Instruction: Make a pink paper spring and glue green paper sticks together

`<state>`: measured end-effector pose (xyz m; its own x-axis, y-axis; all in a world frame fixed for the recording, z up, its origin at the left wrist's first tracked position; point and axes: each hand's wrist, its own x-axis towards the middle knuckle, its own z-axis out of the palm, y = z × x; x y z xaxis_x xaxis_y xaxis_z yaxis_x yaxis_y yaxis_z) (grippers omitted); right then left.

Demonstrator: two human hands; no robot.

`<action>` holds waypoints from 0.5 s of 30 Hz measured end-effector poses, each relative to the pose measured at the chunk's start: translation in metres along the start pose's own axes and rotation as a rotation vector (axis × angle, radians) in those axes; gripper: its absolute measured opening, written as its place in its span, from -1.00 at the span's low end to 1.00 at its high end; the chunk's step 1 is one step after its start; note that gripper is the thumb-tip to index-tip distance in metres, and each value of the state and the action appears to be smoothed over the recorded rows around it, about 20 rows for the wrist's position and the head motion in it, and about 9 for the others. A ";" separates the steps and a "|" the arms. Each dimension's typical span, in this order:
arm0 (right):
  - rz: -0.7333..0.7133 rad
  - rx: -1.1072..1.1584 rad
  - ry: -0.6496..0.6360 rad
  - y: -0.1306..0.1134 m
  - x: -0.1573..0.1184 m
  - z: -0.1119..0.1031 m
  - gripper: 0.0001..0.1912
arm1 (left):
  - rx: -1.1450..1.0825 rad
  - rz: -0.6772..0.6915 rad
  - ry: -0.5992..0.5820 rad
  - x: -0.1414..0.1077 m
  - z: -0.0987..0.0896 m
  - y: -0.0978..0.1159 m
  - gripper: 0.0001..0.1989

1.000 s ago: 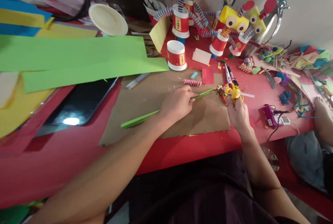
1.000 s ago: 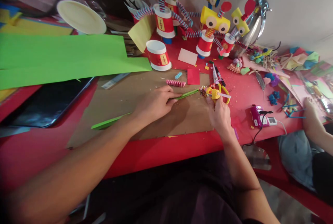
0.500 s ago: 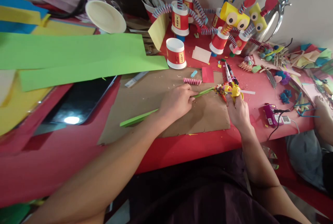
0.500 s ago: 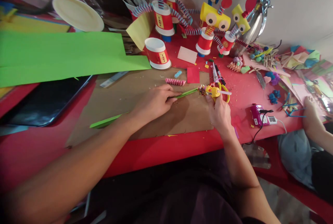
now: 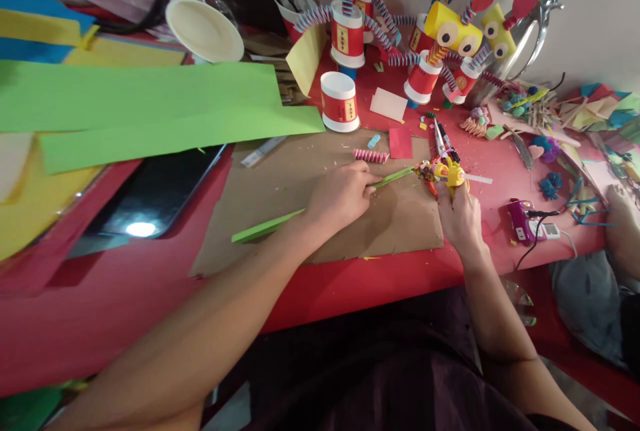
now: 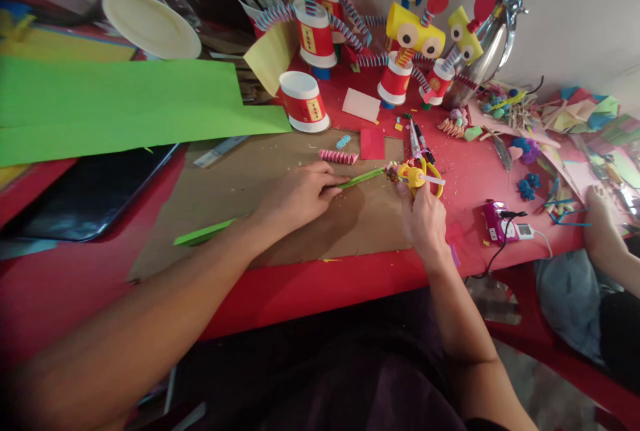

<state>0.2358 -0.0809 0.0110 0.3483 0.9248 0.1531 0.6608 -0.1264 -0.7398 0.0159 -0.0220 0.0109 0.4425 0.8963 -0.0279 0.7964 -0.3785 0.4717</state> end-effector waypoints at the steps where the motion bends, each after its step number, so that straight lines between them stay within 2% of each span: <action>1: -0.008 0.009 -0.011 -0.001 -0.001 0.000 -0.73 | 0.000 -0.002 -0.001 0.000 0.000 0.000 -0.65; 5: 0.003 -0.016 -0.086 -0.007 -0.004 0.001 -0.74 | -0.011 -0.026 -0.017 0.001 -0.001 0.002 -0.65; 9: 0.012 -0.016 -0.033 -0.009 -0.005 0.003 -0.74 | -0.015 -0.033 -0.030 0.001 -0.002 0.004 -0.66; 13: -0.022 0.041 -0.096 -0.007 -0.004 0.001 -0.75 | -0.016 -0.009 -0.013 0.001 0.000 0.001 -0.66; 15: 0.001 0.007 -0.081 -0.006 -0.002 -0.002 -0.73 | -0.009 -0.011 -0.006 0.001 0.000 0.001 -0.66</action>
<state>0.2328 -0.0828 0.0165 0.2937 0.9507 0.0992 0.6559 -0.1249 -0.7444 0.0168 -0.0216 0.0112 0.4364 0.8989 -0.0387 0.7974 -0.3664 0.4795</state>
